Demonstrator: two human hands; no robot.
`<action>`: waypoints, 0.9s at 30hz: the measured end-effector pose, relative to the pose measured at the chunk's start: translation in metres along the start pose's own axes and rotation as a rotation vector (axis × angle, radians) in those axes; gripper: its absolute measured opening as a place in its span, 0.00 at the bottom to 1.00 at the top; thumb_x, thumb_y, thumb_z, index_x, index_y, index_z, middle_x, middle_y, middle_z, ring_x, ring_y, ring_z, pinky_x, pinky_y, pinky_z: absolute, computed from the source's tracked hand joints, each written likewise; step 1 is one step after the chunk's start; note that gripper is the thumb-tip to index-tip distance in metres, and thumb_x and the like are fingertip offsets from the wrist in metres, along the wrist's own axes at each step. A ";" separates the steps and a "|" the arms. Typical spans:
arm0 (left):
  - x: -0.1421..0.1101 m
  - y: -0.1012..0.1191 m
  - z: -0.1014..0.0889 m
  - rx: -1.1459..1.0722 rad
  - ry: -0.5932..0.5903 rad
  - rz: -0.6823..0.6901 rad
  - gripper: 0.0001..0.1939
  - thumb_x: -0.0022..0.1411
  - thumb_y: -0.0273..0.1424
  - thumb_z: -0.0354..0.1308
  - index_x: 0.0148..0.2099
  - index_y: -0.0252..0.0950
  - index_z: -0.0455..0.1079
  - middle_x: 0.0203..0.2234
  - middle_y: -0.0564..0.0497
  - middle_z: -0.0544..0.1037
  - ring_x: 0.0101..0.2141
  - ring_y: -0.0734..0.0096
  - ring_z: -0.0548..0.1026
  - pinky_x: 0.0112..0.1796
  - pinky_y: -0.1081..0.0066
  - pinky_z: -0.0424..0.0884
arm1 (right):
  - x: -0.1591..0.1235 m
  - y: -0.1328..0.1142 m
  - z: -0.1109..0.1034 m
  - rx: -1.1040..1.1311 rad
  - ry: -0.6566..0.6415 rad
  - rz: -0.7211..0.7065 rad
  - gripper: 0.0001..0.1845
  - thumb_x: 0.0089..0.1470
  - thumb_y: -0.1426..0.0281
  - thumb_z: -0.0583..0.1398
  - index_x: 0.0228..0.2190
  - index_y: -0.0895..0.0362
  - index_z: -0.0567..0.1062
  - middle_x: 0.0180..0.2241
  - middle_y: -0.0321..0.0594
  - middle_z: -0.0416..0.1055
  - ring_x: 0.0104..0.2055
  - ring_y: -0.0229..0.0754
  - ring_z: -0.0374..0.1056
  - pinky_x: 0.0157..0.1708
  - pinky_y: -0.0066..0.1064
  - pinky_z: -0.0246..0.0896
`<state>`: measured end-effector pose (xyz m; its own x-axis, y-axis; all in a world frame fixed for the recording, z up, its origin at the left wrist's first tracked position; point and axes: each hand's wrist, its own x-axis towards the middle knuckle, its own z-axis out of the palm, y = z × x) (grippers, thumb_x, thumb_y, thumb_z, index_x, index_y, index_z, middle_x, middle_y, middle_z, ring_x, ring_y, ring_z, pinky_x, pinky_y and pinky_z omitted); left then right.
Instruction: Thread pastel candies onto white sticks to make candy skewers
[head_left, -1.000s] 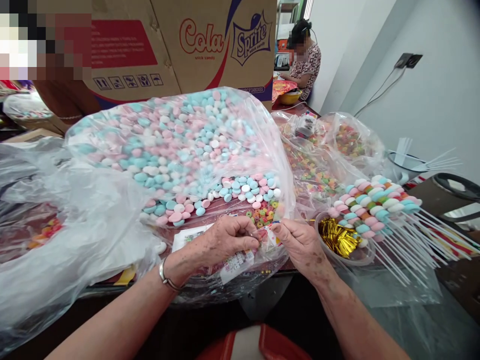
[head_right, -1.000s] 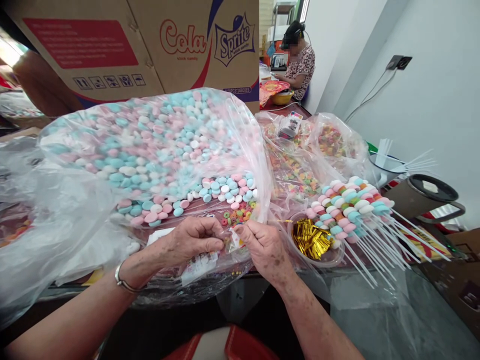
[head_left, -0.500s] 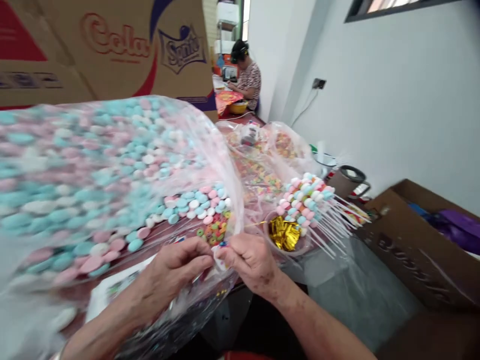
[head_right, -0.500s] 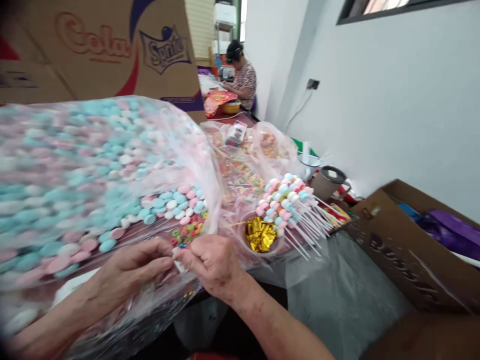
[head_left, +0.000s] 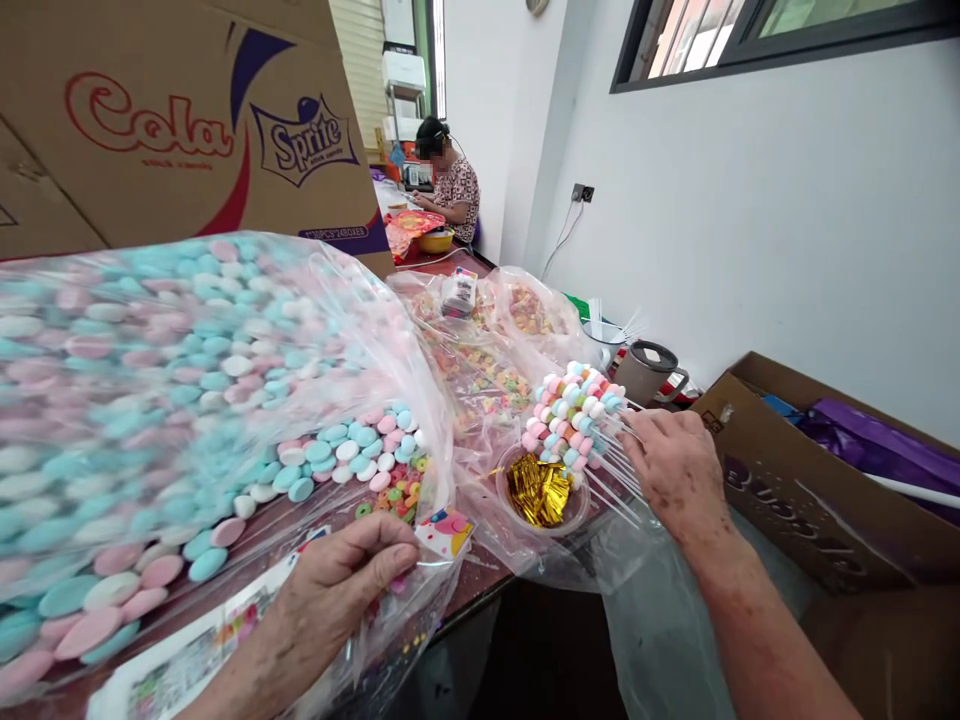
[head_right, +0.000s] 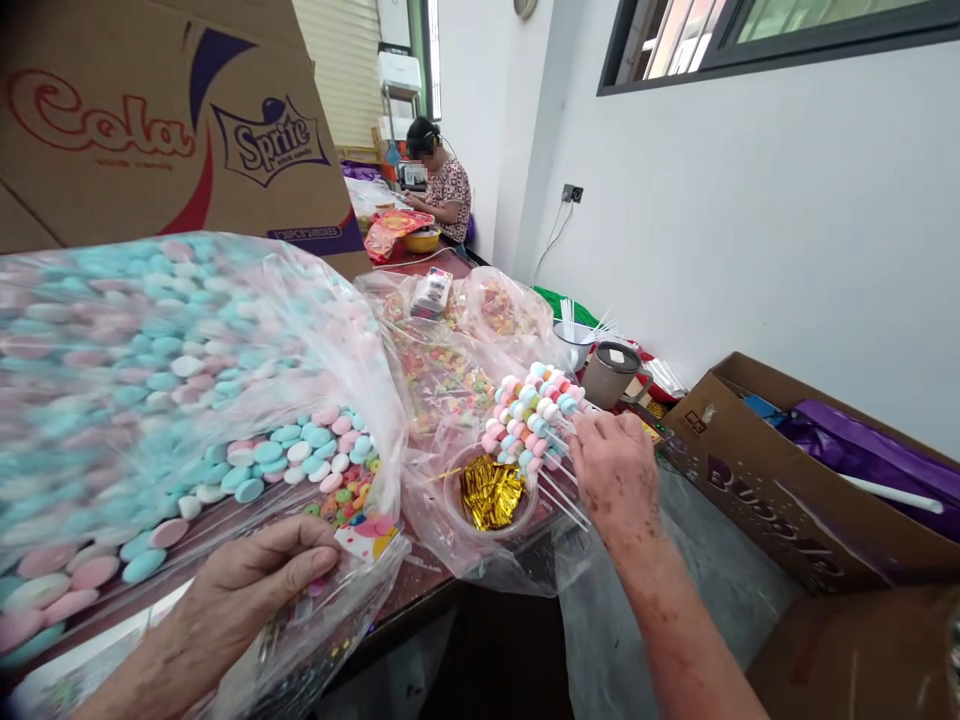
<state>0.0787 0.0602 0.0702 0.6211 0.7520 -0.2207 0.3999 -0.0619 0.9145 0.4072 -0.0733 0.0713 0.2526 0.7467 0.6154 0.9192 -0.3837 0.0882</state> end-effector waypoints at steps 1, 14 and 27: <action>-0.001 0.000 0.000 -0.006 -0.001 0.001 0.16 0.55 0.45 0.60 0.30 0.37 0.73 0.20 0.55 0.69 0.22 0.74 0.64 0.22 0.77 0.60 | -0.001 0.007 0.004 -0.071 -0.048 -0.031 0.12 0.60 0.69 0.55 0.40 0.59 0.76 0.34 0.48 0.73 0.38 0.51 0.61 0.38 0.41 0.56; -0.028 -0.020 -0.024 -0.211 0.047 0.080 0.10 0.58 0.36 0.62 0.32 0.33 0.72 0.24 0.54 0.74 0.25 0.76 0.66 0.26 0.77 0.61 | -0.011 -0.034 -0.014 0.682 0.194 -0.245 0.13 0.57 0.76 0.59 0.44 0.53 0.75 0.37 0.43 0.75 0.39 0.46 0.71 0.44 0.38 0.63; -0.037 -0.036 -0.028 -0.539 -0.034 0.005 0.08 0.55 0.33 0.65 0.30 0.33 0.75 0.27 0.50 0.80 0.28 0.73 0.73 0.29 0.77 0.65 | -0.007 -0.076 -0.016 0.714 0.141 -0.540 0.14 0.56 0.80 0.58 0.44 0.58 0.74 0.35 0.45 0.76 0.37 0.46 0.66 0.40 0.41 0.59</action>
<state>0.0222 0.0529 0.0549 0.6470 0.7307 -0.2181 -0.0004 0.2863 0.9581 0.3305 -0.0581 0.0726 -0.2632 0.6358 0.7256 0.8822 0.4630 -0.0856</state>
